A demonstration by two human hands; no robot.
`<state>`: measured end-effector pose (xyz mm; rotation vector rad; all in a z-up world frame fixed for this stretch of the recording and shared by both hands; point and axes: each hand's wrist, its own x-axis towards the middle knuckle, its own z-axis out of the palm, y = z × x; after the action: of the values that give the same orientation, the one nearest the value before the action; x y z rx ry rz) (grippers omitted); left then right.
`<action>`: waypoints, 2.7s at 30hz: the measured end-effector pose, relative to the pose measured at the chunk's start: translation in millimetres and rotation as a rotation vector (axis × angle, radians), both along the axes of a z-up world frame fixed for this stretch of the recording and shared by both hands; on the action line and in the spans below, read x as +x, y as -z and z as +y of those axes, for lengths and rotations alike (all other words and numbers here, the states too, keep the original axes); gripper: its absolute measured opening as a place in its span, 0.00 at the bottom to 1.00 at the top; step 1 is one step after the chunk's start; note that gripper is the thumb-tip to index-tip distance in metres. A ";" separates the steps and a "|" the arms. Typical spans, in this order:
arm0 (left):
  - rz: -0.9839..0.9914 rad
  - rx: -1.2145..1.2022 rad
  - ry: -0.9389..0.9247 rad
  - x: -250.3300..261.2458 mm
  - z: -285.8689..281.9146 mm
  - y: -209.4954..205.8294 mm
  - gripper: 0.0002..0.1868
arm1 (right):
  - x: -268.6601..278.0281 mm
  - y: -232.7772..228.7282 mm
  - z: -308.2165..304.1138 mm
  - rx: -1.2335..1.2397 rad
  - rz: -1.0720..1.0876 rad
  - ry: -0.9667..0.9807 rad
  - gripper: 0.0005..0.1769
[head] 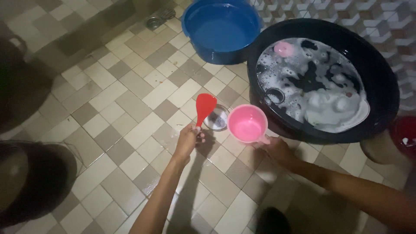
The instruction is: Washing a plate and a ladle using soap and a sponge in basins of water on the floor.
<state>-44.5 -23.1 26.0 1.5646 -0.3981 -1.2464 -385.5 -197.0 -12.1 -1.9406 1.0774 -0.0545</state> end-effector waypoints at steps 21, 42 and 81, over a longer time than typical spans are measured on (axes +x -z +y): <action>-0.030 0.041 -0.217 14.1 18.9 27.2 0.12 | 180.8 -207.7 61.1 -0.517 0.399 -0.493 0.28; -0.550 0.136 -0.048 14.1 50.2 37.9 0.17 | 200.1 -204.1 26.5 -0.611 0.387 -0.350 0.31; -0.167 -0.021 -0.260 34.8 65.0 56.3 0.12 | 12.1 -67.6 25.8 0.126 0.632 -0.111 0.27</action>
<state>-9.7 41.9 -30.3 1.6502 -0.3008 -0.9133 -373.4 -171.2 55.4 -1.9414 1.3260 0.7123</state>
